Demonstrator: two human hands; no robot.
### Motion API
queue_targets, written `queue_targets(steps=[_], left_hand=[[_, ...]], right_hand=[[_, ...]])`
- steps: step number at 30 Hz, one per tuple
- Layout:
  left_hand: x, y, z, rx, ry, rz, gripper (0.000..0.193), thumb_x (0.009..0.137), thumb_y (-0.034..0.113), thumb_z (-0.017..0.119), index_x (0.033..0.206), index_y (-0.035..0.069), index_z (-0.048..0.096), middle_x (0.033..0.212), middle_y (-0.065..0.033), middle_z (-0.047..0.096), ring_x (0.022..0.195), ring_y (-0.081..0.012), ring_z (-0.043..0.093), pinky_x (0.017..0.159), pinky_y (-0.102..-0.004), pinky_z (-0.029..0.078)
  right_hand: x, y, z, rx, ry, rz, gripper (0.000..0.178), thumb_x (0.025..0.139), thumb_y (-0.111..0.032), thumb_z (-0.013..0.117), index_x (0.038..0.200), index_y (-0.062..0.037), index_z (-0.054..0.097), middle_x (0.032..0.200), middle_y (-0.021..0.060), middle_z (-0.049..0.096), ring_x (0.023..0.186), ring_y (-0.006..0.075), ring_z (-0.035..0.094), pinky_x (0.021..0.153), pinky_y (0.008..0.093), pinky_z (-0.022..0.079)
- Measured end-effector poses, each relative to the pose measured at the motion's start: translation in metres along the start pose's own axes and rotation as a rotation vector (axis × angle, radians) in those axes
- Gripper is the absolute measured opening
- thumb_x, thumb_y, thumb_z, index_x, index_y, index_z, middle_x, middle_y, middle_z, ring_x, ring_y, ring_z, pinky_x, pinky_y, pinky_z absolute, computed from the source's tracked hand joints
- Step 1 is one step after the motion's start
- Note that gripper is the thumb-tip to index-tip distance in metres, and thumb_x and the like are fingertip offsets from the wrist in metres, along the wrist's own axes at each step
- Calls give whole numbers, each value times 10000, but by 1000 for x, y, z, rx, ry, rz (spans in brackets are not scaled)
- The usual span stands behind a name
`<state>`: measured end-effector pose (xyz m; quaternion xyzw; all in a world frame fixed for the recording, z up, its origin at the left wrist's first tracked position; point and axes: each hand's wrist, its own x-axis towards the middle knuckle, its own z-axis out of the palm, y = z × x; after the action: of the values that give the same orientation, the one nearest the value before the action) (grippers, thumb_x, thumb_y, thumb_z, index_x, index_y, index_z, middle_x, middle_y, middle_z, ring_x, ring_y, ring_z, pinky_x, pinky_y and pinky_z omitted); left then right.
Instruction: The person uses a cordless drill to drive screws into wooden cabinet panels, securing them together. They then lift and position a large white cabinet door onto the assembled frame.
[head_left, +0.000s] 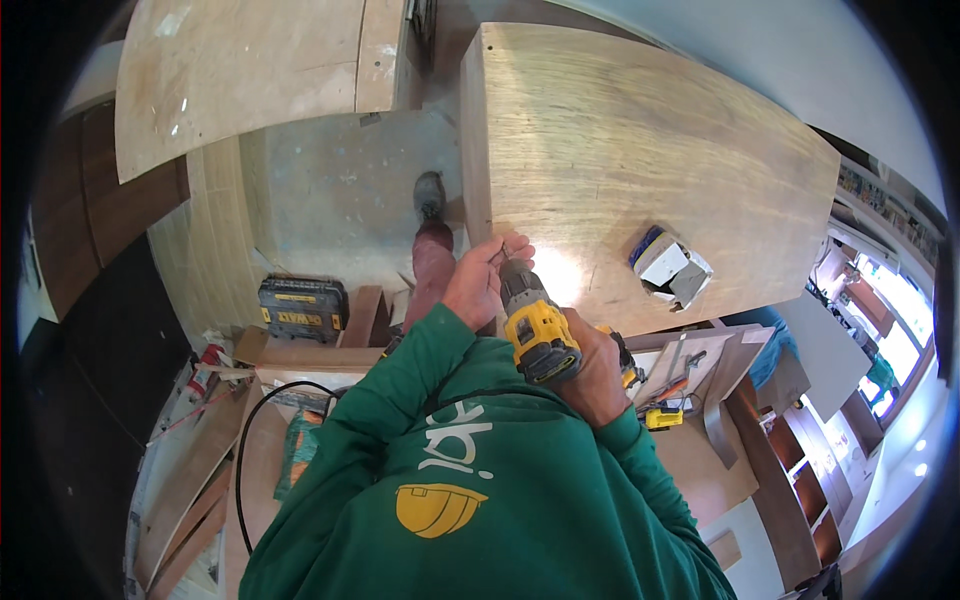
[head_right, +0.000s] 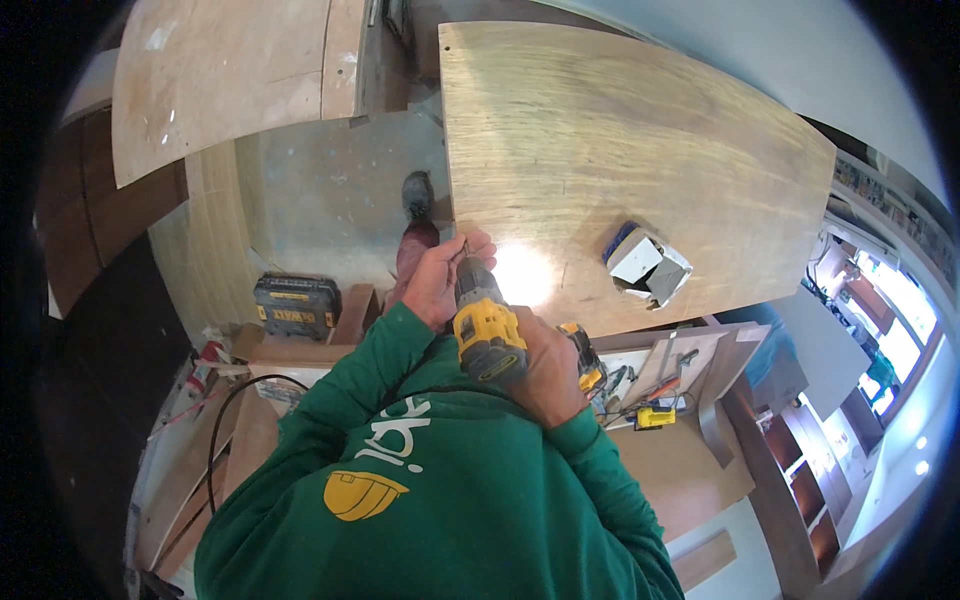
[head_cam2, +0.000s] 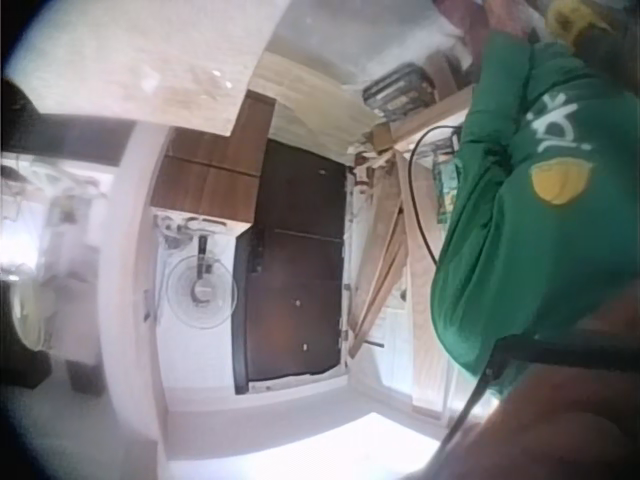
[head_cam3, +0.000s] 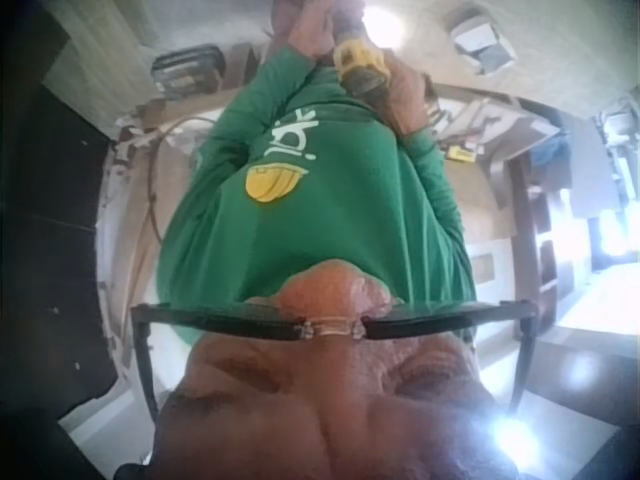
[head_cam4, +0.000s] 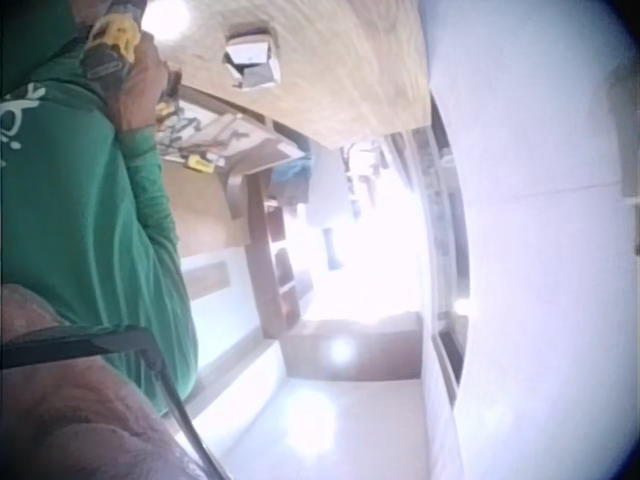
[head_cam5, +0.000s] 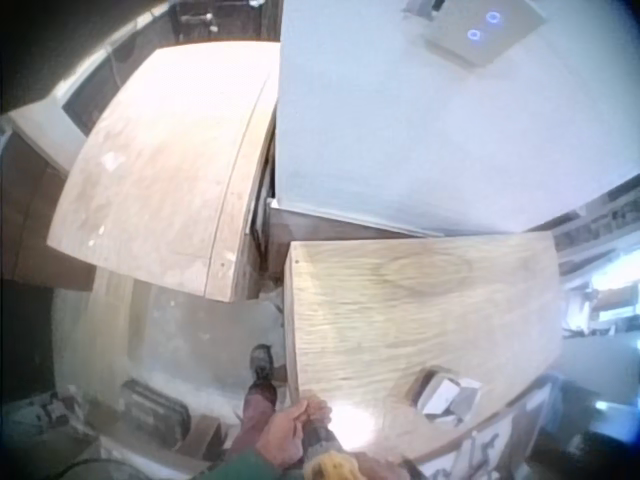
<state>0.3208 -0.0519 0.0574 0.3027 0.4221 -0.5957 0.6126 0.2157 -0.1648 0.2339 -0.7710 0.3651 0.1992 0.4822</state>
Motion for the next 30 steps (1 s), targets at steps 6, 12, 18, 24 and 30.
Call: queue_targets(steps=[6, 12, 18, 24, 30], left_hand=[[-1, -8, -28, 305, 44, 194, 350, 1039, 257, 550, 1266, -2, 613, 1146, -135, 671, 1114, -258, 635, 994, -401, 505], [-9, -24, -24, 1095, 416, 817, 413, 983, 209, 652, 1344, 13, 611, 1166, -158, 706, 1157, -281, 634, 983, -391, 514], [39, -30, -69, 1176, 324, 951, 296, 954, 178, 693, 1174, -18, 730, 1153, -181, 724, 1120, -276, 667, 994, -376, 507], [27, -32, -49, 971, 271, 808, 314, 984, 154, 668, 1191, -79, 701, 1150, -138, 726, 1044, -205, 666, 947, -347, 521], [27, -22, -59, 919, 171, 663, 371, 1021, 224, 641, 1278, -40, 595, 1158, -112, 666, 1056, -227, 631, 920, -370, 523]], right_hand=[[-12, 9, -17, 42, 33, -136, 535, 747, -158, 852, 1226, -51, 637, 1046, 169, 727, 943, 337, 723, 806, 411, 563], [-10, 85, -13, -179, 283, -332, 378, 972, -206, 654, 1323, -65, 634, 1118, 76, 733, 972, 227, 718, 877, 405, 571], [51, 144, 31, 511, 414, -331, 373, 1037, -238, 575, 1363, -58, 596, 1259, 76, 651, 1110, 206, 641, 973, 375, 515], [77, 136, 41, 1740, 163, -375, 508, 1042, -259, 509, 1511, -65, 492, 1445, 79, 555, 1297, 184, 542, 1118, 354, 432], [83, 125, 20, 1138, 587, -666, 526, 938, -217, 672, 1419, -58, 530, 1293, 115, 620, 1198, 295, 607, 1015, 403, 492]])
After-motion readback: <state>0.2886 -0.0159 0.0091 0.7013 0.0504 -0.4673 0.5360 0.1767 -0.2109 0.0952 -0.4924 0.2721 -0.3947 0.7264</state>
